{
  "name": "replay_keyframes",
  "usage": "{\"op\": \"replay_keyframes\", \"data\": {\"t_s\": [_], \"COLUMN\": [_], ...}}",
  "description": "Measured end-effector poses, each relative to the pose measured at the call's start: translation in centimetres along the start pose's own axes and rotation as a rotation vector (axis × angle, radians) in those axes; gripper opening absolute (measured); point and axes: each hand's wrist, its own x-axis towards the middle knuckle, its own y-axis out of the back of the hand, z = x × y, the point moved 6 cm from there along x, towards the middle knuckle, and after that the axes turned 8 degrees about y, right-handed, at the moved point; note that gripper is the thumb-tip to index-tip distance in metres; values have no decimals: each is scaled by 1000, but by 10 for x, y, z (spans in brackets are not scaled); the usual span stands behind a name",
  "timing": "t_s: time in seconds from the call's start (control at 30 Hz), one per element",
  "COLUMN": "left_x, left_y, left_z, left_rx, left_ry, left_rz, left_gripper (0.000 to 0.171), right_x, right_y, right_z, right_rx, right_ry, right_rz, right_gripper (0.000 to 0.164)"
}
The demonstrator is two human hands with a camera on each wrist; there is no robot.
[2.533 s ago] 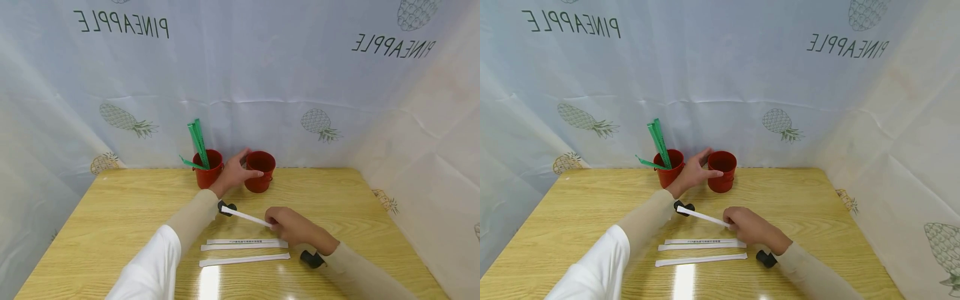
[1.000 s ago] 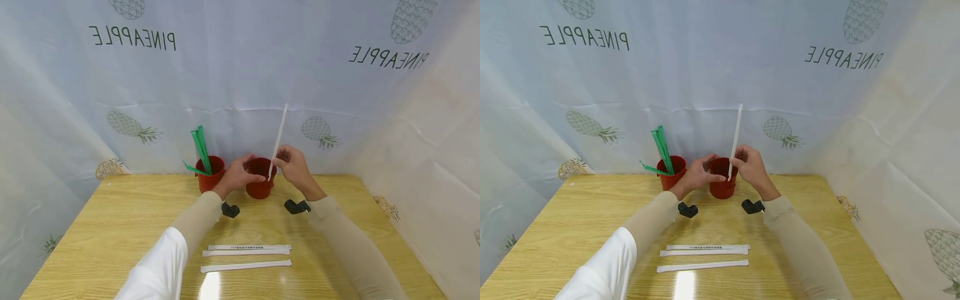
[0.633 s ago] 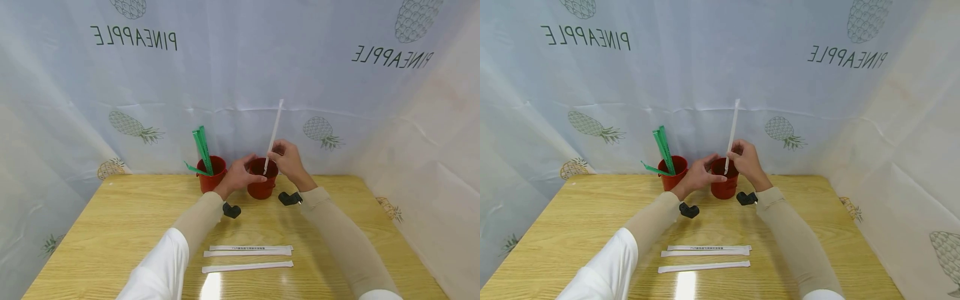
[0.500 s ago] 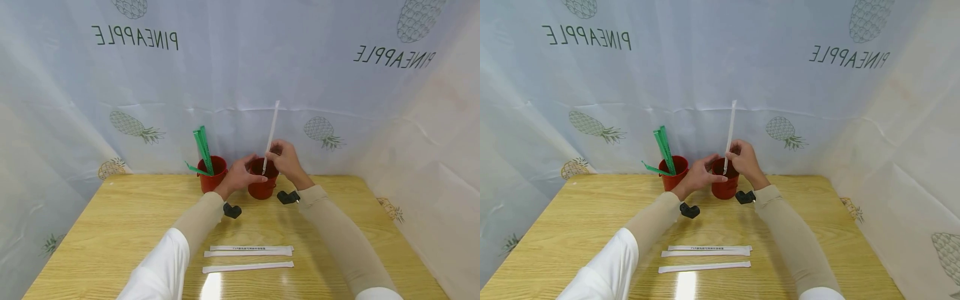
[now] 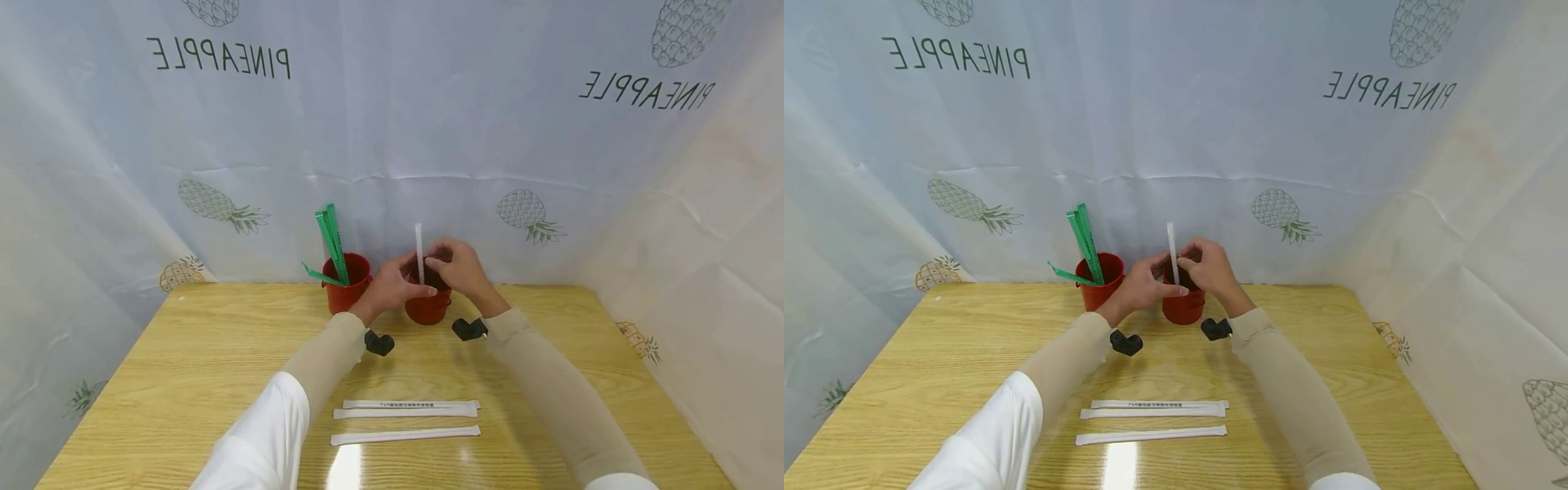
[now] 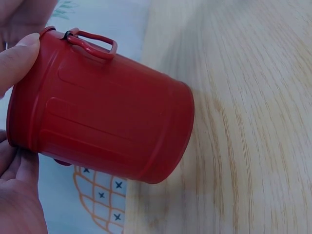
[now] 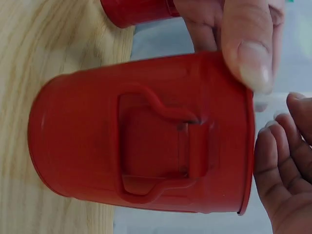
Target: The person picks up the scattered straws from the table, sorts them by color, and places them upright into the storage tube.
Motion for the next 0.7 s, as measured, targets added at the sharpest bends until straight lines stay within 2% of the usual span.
{"op": "replay_keyframes", "data": {"t_s": [0.13,0.2,0.3,0.4,0.53,0.7], "left_x": [0,-1,-1,-3,-2,-1], "left_y": [0,1,2,3,3,2], "left_z": [-1,-1,1,2,0,-3], "left_rx": [13,26,55,79,66,59], "left_ry": [24,36,43,46,60,81], "left_rz": [8,10,12,22,25,26], "left_gripper": [83,81,80,79,82,86], "right_x": [-16,-28,-48,-73,-109,-146], "right_y": [4,4,0,-10,-29,-49], "right_z": [-6,-9,-14,-15,-11,-1], "right_rx": [7,52,137,221,302,322], "right_ry": [7,-12,-50,-84,-118,-143], "right_rz": [58,79,68,10,-95,-229], "right_gripper": [9,7,7,9,12,13]}}
